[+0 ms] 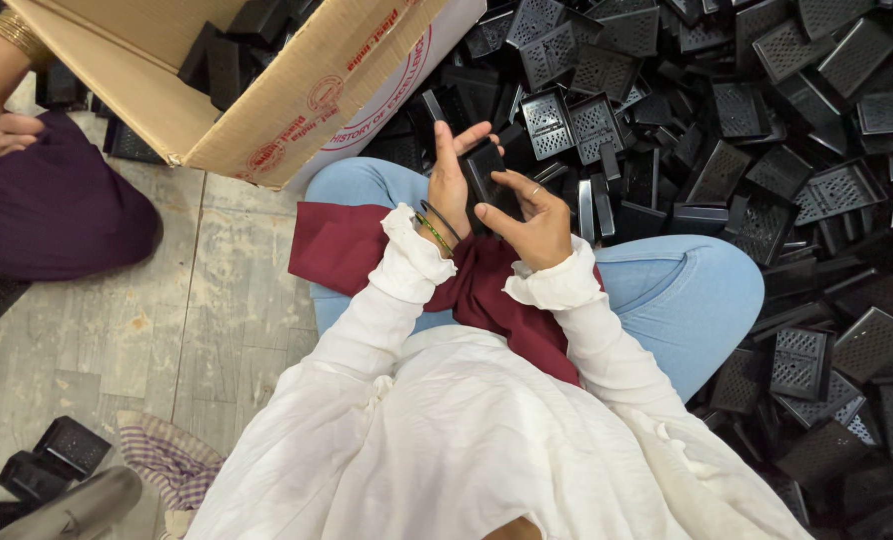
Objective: The person sits on the floor next to a large pile of black perforated plastic boxes and a cardboard carton. They pick up individual plastic boxes from the pile, turn them over in their hands, and place them into the cardboard box, repeating this continuously while another person's arm occasionally reaches into the same box.
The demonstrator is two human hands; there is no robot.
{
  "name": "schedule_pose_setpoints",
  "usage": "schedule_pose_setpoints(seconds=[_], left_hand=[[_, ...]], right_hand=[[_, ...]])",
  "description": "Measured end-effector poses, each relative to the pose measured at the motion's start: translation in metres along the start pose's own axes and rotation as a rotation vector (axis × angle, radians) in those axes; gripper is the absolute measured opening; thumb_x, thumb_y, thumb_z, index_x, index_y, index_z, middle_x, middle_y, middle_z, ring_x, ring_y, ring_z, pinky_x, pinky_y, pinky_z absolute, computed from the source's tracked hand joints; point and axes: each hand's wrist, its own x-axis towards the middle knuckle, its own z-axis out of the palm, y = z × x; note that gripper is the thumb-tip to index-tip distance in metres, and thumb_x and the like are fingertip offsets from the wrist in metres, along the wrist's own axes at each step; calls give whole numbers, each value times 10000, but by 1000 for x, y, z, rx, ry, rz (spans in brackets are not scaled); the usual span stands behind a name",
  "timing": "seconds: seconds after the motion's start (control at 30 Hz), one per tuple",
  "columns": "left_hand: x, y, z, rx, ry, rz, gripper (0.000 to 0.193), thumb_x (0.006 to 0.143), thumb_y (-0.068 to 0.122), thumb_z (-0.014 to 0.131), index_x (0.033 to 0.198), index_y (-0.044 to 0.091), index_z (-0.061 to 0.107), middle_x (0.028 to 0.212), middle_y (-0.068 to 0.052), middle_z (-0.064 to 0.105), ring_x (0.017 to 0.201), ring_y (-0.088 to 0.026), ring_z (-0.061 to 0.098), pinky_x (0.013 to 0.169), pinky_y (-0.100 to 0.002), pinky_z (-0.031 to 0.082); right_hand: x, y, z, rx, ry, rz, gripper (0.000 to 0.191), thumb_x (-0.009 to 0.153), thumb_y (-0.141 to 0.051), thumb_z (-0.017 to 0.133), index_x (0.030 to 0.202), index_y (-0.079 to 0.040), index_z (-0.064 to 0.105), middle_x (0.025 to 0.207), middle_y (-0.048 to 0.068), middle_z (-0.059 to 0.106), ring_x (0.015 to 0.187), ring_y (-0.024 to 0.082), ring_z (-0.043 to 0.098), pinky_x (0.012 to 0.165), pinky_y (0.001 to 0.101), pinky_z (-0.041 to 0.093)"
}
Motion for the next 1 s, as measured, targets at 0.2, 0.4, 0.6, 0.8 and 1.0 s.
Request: schedule_pose_setpoints(seconds=[0.2, 0.4, 0.6, 0.8, 1.0], left_hand=[[-9, -21, -1, -38, -9, -32, 639, 1054, 562, 412, 1373, 26, 551, 1214, -95, 668, 1133, -152, 647, 988, -282, 529], [-8, -4, -5, -159, -113, 92, 397, 953, 20, 702, 1310, 21, 529, 1244, -142, 640, 1123, -228, 651, 993, -351, 542], [-14, 29, -5, -250, -178, -90, 484, 851, 42, 709, 1304, 50, 537, 1191, -131, 685, 1092, -218, 685, 963, -357, 561], [-17, 45, -21, 634, -3, 480, 562, 908, 169, 867, 1319, -20, 535, 1194, -139, 632, 1079, -181, 618, 974, -342, 564], [59, 228, -109, 1071, 673, 1103, 830, 1092, 235, 782, 1574, -142, 221, 1641, -327, 331, 1575, -407, 334, 1351, -423, 222]], right_hand=[[-1, 13, 4, 134, 14, 88, 533, 864, 14, 824, 1347, 90, 613, 1340, 173, 656, 1232, 203, 637, 1087, 335, 526], [0, 8, 4, 285, -4, 47, 496, 989, -22, 680, 1445, 62, 501, 1408, 170, 616, 1306, 197, 604, 1129, 328, 485], [7, 4, -19, 629, -123, 492, 436, 1006, -129, 656, 1385, 67, 568, 1265, 167, 690, 1133, 242, 710, 1011, 410, 584], [23, 42, -35, 377, 0, 348, 458, 966, -125, 724, 1370, 43, 589, 1206, 168, 728, 1039, 227, 720, 928, 375, 582], [92, 83, -78, -855, -8, -277, 649, 844, -76, 851, 1410, 3, 542, 1369, 235, 616, 1258, 413, 584, 1066, 447, 478]])
